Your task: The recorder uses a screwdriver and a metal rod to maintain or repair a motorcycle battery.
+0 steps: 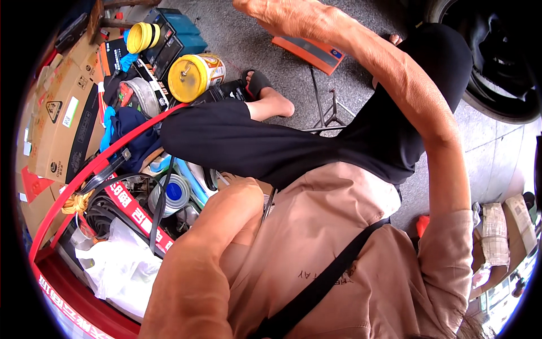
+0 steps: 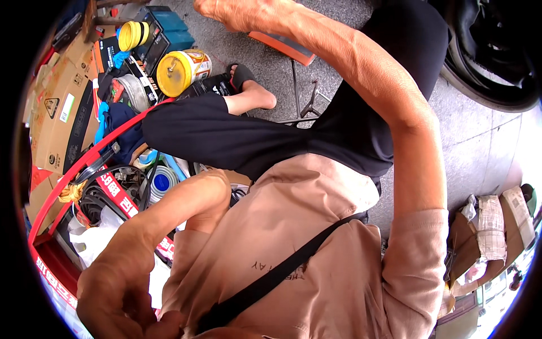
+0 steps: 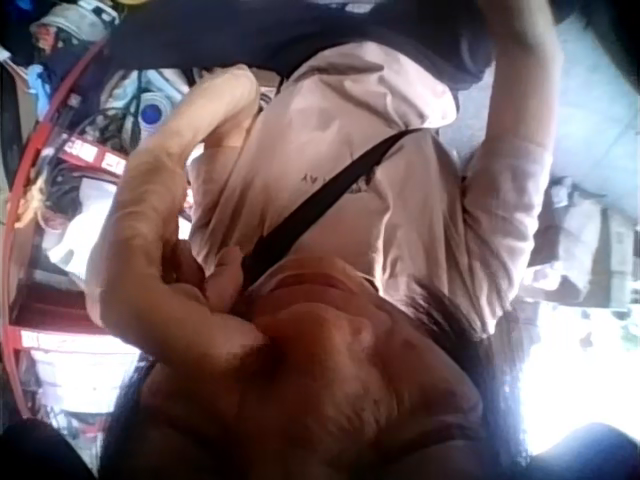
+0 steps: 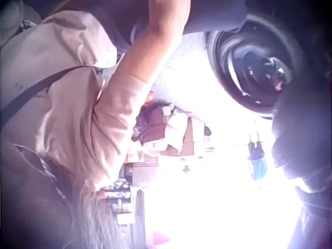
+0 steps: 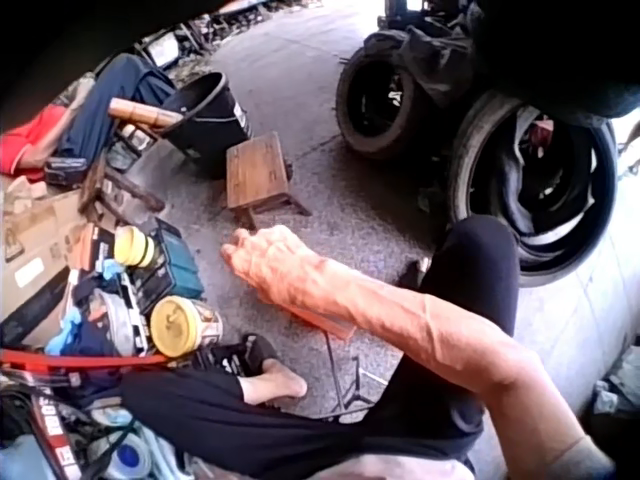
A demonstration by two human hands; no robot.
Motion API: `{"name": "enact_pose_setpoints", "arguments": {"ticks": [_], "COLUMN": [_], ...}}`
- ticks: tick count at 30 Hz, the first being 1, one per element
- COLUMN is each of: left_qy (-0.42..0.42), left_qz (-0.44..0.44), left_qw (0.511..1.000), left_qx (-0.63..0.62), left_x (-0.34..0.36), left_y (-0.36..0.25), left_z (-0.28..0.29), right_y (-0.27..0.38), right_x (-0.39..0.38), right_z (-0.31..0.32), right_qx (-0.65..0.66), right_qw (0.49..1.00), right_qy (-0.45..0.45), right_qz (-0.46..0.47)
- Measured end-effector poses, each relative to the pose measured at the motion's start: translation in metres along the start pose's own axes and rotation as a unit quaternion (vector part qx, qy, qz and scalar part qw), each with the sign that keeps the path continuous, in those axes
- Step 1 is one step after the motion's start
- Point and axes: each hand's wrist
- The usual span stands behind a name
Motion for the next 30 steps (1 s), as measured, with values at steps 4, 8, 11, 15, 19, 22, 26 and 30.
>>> {"name": "enact_pose_setpoints", "arguments": {"ticks": [4,8,11,15,19,22,26,30], "left_qy": [-0.094,-0.184,-0.287,-0.087,0.111,-0.152,-0.226,-0.114], "left_qz": [0.05,0.096,-0.435,-0.643,-0.648,-0.306,0.044,-0.003], "left_qw": [0.993,0.975,0.838,0.729,0.75,0.93,0.905,0.991], "left_qx": [-0.043,-0.08,-0.162,-0.215,-0.07,-0.137,0.358,-0.07], "left_x": [0.004,0.009,0.022,0.093,0.172,0.213,0.295,0.284], "left_y": [0.016,0.041,0.103,0.153,0.221,0.209,0.302,0.285], "left_z": [0.0,-0.006,-0.019,0.001,0.044,0.054,0.045,0.035], "right_y": [0.004,-0.002,0.002,0.011,0.018,0.009,0.0,0.002], "right_x": [0.0,-0.009,-0.01,-0.009,-0.001,-0.007,-0.008,-0.01], "right_z": [0.0,0.007,0.022,0.02,0.034,0.031,0.038,0.044], "right_qx": [-0.001,-0.017,-0.035,0.01,0.03,0.029,0.102,0.116], "right_qw": [1.0,1.0,0.997,0.996,0.992,0.99,0.988,0.986], "right_qy": [-0.006,-0.004,0.035,0.079,0.121,0.136,0.106,0.092], "right_qz": [0.014,0.012,0.059,0.028,0.014,-0.039,-0.048,-0.076]}}
Point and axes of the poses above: each hand's wrist, its own x-axis towards the middle knuckle, its own z-axis out of the back of the hand, y = z × x, and after that the axes turned 2 degrees about x, right-handed
